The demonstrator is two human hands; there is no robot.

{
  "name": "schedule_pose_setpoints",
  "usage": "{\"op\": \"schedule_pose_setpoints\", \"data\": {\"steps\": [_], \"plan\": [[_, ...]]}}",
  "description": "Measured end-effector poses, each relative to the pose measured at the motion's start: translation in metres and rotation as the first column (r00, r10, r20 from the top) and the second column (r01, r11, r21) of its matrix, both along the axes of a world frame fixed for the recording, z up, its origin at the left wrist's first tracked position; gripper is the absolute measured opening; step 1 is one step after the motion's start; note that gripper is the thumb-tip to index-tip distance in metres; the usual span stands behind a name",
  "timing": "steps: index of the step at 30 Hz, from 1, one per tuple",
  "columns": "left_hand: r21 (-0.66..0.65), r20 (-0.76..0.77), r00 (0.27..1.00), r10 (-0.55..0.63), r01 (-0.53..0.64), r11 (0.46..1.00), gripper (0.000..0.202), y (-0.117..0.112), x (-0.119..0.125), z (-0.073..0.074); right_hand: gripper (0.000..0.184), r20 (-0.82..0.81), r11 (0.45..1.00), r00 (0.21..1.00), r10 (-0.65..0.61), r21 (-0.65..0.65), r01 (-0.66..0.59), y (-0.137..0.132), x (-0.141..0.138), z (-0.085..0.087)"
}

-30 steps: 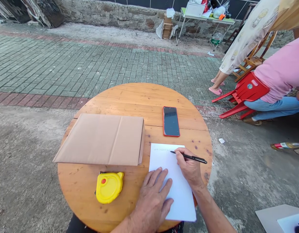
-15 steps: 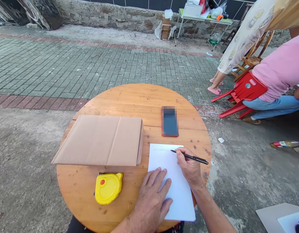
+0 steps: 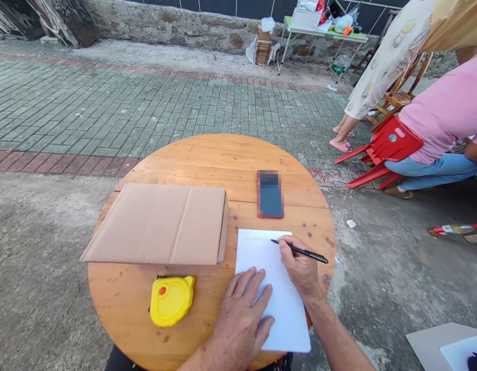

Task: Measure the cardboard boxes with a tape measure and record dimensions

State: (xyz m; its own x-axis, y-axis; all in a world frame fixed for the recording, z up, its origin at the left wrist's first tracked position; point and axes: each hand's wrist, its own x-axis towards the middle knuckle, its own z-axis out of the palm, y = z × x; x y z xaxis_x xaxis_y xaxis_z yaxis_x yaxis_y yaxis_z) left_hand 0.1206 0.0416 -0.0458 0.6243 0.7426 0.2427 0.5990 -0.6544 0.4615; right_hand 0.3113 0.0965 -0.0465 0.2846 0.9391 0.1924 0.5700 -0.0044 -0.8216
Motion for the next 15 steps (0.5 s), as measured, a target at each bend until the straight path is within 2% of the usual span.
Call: {"op": "schedule_pose_setpoints", "data": {"steps": [5, 15], "plan": [[-0.002, 0.000, 1.000, 0.000, 0.000, 1.000, 0.039, 0.0006, -0.0004, 0.0007, 0.019, 0.035, 1.000, 0.999, 0.005, 0.009, -0.005, -0.0001, -0.0015, 0.0002], [-0.017, -0.004, 1.000, 0.001, -0.001, 1.000, 0.039, 0.0000, -0.0005, -0.0007, 0.021, -0.008, 1.000, 1.000, -0.010, -0.019, 0.010, -0.0020, 0.0014, -0.0028]]}}
